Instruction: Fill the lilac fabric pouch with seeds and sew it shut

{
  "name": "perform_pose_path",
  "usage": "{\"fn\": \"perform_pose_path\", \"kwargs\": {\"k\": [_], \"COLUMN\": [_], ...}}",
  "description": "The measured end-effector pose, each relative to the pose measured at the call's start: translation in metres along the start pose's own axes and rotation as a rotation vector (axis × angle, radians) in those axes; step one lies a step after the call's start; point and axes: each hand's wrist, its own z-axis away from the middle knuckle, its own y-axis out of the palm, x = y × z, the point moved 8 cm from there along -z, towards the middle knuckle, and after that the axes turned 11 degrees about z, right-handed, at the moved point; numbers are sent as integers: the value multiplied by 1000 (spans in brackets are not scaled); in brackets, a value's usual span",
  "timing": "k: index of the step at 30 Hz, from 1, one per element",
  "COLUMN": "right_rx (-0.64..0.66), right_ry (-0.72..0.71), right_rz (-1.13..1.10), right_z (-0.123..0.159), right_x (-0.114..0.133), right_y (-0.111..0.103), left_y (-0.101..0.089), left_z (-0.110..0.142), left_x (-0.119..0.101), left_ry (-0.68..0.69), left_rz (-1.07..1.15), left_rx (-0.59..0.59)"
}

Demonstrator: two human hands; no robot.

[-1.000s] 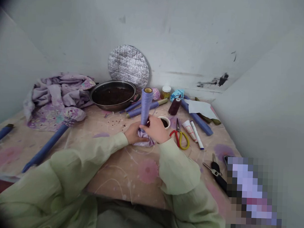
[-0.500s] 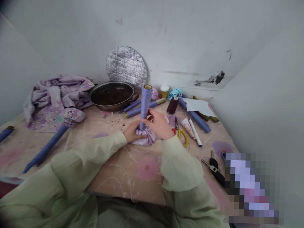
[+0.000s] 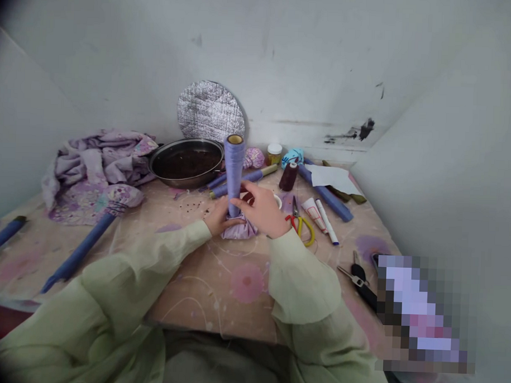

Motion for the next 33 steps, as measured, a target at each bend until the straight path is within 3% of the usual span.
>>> {"fn": "perform_pose_path", "kwargs": {"k": [5,13,21,27,33], "right_rx": [-19,-20,85,-33,5], "right_ry": [-31,-22,53,83,94], "right_rz": [7,231,331,408,377], "right_z": [3,2,2,1,-2], "right_x": [14,9,0,-4,-8], "right_y": [-5,4,10,11,16], "left_y": [-15,3,4,3,-1], "left_z": [-4,-1,-3,-5,0], "left_x": [-10,-6,-3,1,0], "left_ry": [98,147,119,172,144], "left_rz": [60,149,128,208,168], "left_rx": [-57,34,74,12,-16]}}
